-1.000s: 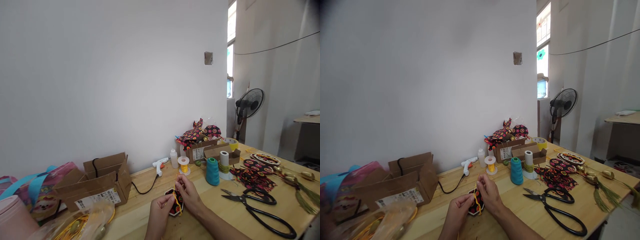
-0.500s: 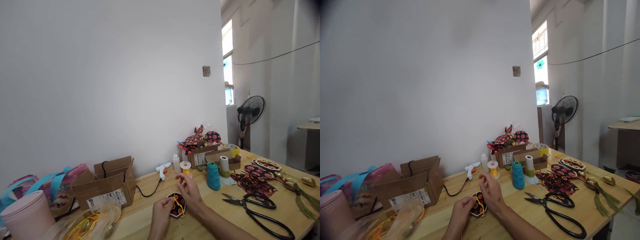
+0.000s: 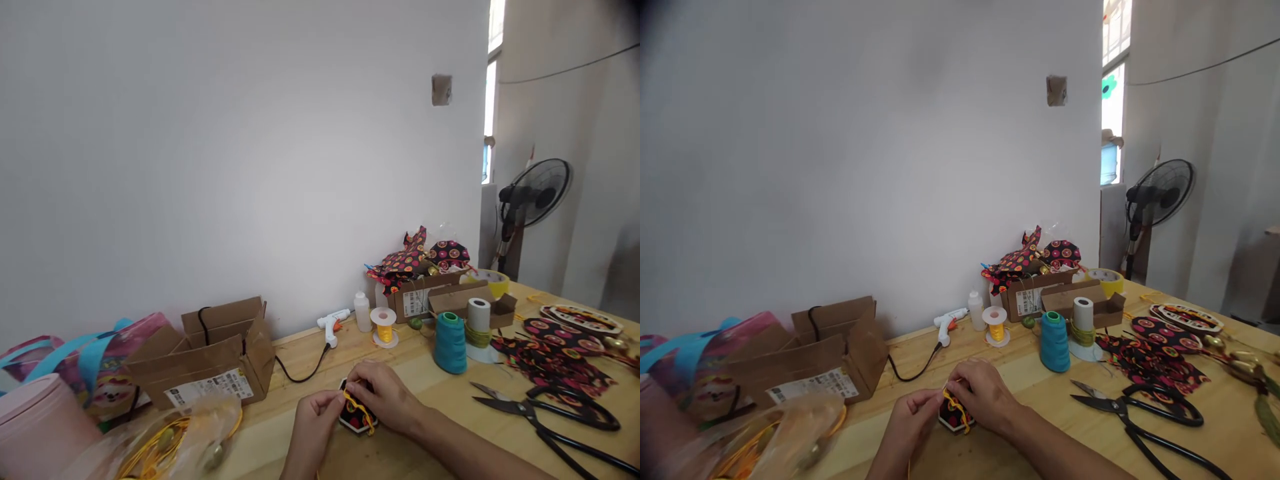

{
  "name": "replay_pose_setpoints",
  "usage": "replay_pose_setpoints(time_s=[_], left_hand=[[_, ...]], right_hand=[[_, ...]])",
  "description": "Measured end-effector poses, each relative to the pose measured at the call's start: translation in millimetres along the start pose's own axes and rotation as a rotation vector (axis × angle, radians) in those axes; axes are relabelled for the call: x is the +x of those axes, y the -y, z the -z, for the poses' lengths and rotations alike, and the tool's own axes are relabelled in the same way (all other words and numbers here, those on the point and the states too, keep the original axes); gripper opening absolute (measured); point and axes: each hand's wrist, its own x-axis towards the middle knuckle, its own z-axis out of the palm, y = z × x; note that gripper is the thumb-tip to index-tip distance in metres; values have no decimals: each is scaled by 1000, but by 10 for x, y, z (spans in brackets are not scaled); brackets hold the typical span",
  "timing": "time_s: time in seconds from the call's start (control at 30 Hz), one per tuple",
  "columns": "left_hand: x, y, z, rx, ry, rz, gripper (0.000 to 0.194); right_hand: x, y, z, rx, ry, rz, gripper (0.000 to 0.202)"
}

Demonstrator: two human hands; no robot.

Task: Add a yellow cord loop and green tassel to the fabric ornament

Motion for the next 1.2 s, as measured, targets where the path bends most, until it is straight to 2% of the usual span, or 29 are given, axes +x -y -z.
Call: replay_pose_setpoints(time_s=[0.17, 0.3, 0.43, 0.63, 0.77, 1.0, 1.07, 1.2], left_hand=[[-31, -67, -29, 27, -2, 61, 29], [-32, -105, -54, 52, -5, 93, 24], [-49, -101, -65, 83, -5, 102, 21], [-103, -174, -85, 94, -17, 101, 18], [-129, -211, -105, 0, -31, 169, 17], [-182, -134, -123, -64, -46, 281, 29], [-198, -132, -144, -69, -48, 282, 31], [-204, -128, -177, -37, -41, 234, 33]], right_hand=[[-43, 24, 8, 46, 24, -86, 13], [-45, 38, 60, 51, -12, -118, 14], [-47, 48, 85, 57, -43, -136, 14], [-44, 89, 116, 126, -20, -190, 14], [-53, 120, 134, 241, 41, -282, 18], [-64, 199, 144, 534, 249, -444, 27], [-79, 222, 151, 560, 236, -459, 26], [-121, 221, 165, 536, 121, -448, 22]])
